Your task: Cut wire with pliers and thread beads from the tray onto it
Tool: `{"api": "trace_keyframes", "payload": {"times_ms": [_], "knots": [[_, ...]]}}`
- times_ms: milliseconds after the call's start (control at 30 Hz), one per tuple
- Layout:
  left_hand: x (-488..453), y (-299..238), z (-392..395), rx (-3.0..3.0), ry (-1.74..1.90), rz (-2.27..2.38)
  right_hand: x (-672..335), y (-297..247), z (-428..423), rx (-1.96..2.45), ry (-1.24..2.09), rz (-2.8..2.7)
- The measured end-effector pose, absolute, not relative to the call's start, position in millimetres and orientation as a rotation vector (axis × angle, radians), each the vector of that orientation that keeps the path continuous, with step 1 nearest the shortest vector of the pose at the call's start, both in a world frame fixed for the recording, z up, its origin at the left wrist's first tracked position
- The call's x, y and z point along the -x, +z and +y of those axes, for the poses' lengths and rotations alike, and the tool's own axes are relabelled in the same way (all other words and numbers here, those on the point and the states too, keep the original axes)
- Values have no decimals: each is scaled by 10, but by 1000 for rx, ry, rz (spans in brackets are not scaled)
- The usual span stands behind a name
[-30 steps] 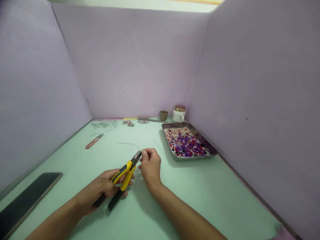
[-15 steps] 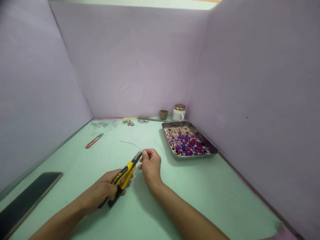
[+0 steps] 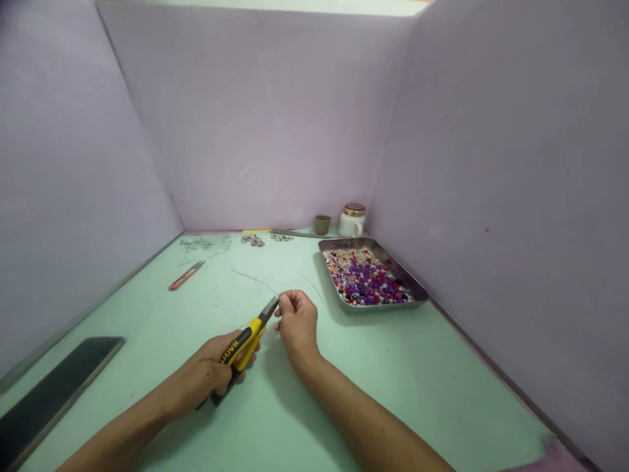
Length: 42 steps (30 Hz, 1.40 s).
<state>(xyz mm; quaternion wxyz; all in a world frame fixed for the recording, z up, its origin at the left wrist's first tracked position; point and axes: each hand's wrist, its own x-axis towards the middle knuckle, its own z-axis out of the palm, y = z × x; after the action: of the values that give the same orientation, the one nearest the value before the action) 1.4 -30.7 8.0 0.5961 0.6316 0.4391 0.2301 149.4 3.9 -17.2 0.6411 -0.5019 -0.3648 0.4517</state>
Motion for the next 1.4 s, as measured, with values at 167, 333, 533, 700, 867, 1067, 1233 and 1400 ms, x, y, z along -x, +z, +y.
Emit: {"api": "trace_keyframes", "payload": {"times_ms": [167, 333, 533, 700, 867, 1067, 1233, 1400], "knots": [[5, 72, -316, -1472, 554, 1046, -1507, -173, 42, 1097, 1024, -855], [8, 105, -346, -1495, 564, 1070, -1507, -160, 26, 1077, 1024, -880], [5, 139, -335, -1362, 608, 1045, -1510, -127, 39, 1070, 1041, -882], [30, 190, -308, -1107, 658, 813, -1552, -84, 70, 1056, 1025, -915], [30, 203, -318, -1030, 670, 776, -1574, -101, 71, 1091, 925, -1029], [22, 172, -315, -1077, 643, 856, -1575, -112, 76, 1125, 858, -1045], [26, 181, -319, -1043, 613, 780, -1581, -125, 88, 1099, 853, -1060], [57, 221, -307, -990, 610, 735, -1575, -103, 78, 1037, 949, -1043]]}}
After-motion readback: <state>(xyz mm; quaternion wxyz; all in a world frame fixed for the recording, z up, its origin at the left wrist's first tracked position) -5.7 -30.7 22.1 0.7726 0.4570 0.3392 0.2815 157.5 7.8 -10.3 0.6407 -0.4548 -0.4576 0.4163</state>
